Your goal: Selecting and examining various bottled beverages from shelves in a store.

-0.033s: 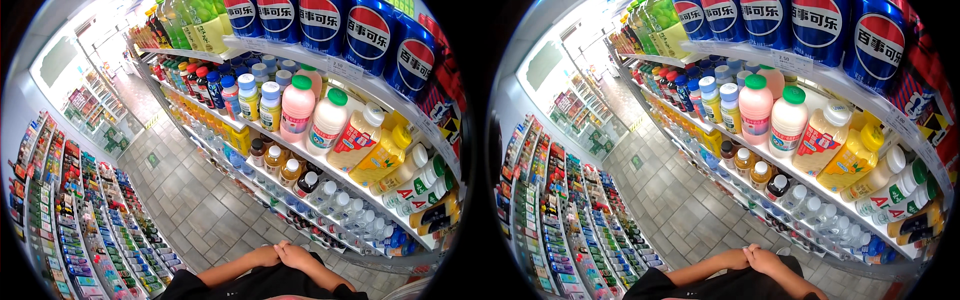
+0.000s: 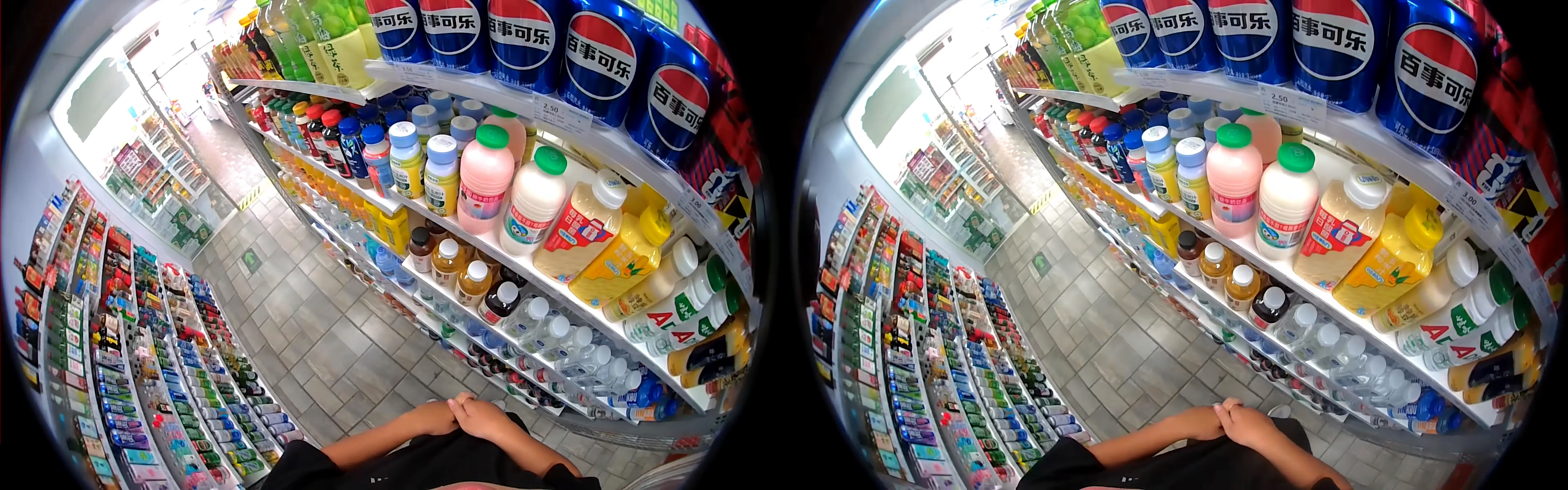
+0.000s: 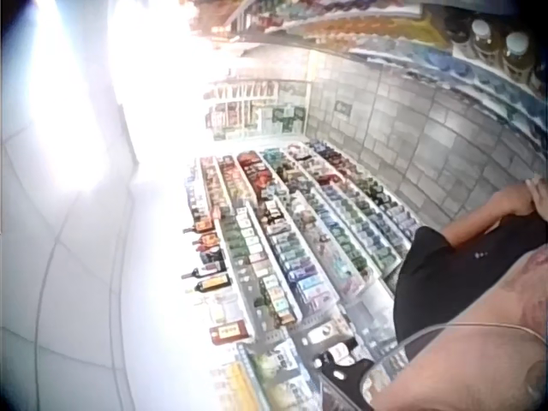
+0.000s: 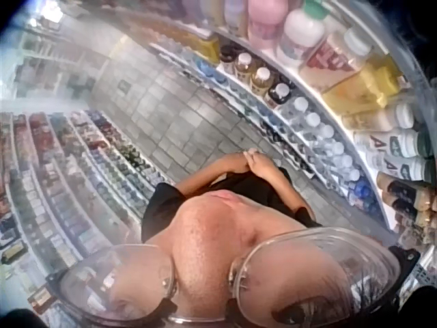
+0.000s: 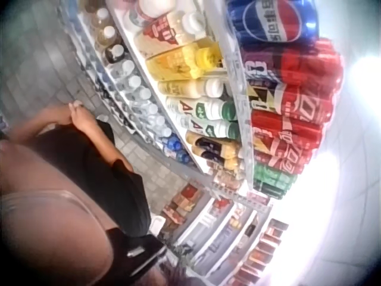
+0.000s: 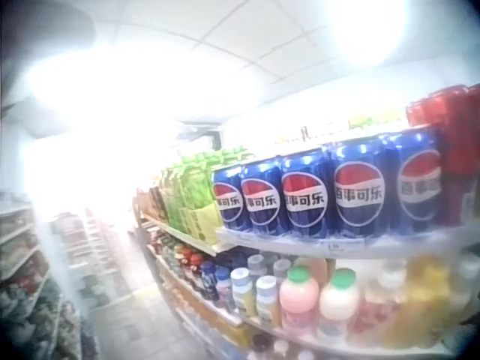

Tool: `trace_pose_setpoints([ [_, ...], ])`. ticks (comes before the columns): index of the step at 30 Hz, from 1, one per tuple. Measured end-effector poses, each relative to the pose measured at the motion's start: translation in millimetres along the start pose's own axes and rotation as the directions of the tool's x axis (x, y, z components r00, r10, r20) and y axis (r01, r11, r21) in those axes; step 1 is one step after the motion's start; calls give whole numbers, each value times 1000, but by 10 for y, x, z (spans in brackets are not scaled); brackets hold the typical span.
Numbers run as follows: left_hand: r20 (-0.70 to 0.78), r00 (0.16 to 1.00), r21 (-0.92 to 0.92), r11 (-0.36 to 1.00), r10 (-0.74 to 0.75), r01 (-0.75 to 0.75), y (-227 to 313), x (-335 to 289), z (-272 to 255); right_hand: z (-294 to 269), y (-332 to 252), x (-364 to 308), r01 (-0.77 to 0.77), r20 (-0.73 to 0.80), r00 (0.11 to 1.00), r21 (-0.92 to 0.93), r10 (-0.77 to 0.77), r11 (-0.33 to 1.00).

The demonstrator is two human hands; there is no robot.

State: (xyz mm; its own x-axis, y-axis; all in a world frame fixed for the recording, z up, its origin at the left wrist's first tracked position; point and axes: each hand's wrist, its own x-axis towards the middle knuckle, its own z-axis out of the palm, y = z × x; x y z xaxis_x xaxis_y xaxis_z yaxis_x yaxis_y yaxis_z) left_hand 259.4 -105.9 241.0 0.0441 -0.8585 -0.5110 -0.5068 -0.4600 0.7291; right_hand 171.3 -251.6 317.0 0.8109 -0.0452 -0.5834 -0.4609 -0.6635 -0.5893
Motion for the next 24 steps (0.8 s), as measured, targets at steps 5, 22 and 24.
trace_pose_setpoints([
  [5, -13, 1000, -24, 999, 24, -24, 133, 83, -103, -126, 87, -2, 3, -53, 999, 79, 1, 997],
  [22, -100, 989, -88, 989, 110, -118, -17, -3, -31, -10, 4, 26, 19, -146, 989, -80, -30, 997],
  [24, -94, 986, -90, 985, 138, -147, -81, -28, 26, 21, -59, 10, -26, -116, 993, -116, 13, 993],
])
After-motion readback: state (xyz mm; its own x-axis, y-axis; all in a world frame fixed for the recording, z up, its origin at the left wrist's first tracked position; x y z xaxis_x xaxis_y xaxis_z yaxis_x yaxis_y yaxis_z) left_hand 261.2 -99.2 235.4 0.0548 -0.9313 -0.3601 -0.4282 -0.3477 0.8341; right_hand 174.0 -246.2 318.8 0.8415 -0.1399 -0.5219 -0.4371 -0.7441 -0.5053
